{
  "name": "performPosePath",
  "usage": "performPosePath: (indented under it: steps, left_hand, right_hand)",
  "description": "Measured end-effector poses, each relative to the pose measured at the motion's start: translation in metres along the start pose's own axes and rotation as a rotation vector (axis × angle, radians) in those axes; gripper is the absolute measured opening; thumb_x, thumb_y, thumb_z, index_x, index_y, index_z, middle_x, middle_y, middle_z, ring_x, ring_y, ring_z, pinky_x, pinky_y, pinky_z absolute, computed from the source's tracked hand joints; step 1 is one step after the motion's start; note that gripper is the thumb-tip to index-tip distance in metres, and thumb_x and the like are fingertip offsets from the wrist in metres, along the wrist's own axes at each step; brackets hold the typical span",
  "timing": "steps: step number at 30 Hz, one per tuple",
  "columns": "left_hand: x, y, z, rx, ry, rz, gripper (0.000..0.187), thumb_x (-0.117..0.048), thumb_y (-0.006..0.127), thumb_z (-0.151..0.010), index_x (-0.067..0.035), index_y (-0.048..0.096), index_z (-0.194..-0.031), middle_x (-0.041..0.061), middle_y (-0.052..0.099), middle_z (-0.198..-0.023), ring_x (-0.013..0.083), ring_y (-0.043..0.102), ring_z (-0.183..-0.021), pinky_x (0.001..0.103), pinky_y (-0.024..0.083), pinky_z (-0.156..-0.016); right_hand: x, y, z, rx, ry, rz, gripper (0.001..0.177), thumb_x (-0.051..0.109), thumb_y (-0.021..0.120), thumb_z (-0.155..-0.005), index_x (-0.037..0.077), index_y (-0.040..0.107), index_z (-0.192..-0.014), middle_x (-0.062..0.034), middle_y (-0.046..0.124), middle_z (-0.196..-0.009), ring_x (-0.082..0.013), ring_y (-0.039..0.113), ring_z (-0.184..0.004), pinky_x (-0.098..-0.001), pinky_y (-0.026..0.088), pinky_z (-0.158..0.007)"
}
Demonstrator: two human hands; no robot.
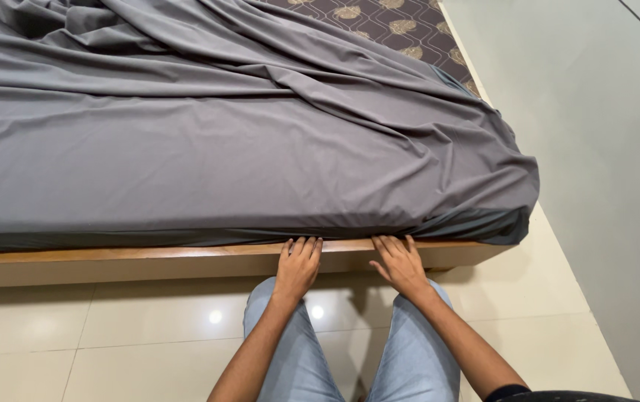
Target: The person fits a gray sheet onto a mattress by pulling the edges down and tucking the fabric under the mattress frame, smoothing the surface with their hands as they work around the bed.
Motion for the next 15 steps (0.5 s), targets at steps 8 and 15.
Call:
performPosePath:
  steps: [8,15]
  left_hand:
    - [0.001,0.028,-0.004,0.135,-0.116,-0.016,0.055,-0.005,0.07,-0.078,-0.007,0.064,-0.133,0.008,0.065,-0.129,0.0261,0.06,-0.122,0.042,0.045,-0.112]
    - [0.006,0.024,0.021,-0.088,-0.068,0.039,0.048,-0.003,0.066,-0.075,-0.002,0.069,-0.123,0.012,0.067,-0.121,0.0293,0.063,-0.115,0.05,0.046,-0.103]
  right_hand:
    - [0.006,0.025,-0.013,0.254,0.304,-0.09,0.092,0.067,0.069,-0.077,0.004,0.051,-0.141,-0.0125,0.053,-0.142,-0.0279,0.044,-0.138,-0.0619,0.02,-0.12]
    - [0.018,0.02,0.005,-0.055,0.294,-0.27,0.066,0.044,0.071,-0.087,0.006,0.057,-0.139,-0.0149,0.059,-0.141,-0.03,0.047,-0.139,-0.065,0.021,-0.119]
Point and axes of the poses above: each hand's wrist, its own z-axis away from the middle knuckle, its own y-axis out of the palm, x = y × z, the point moved 1 cm from there along -z, towards the middle knuckle
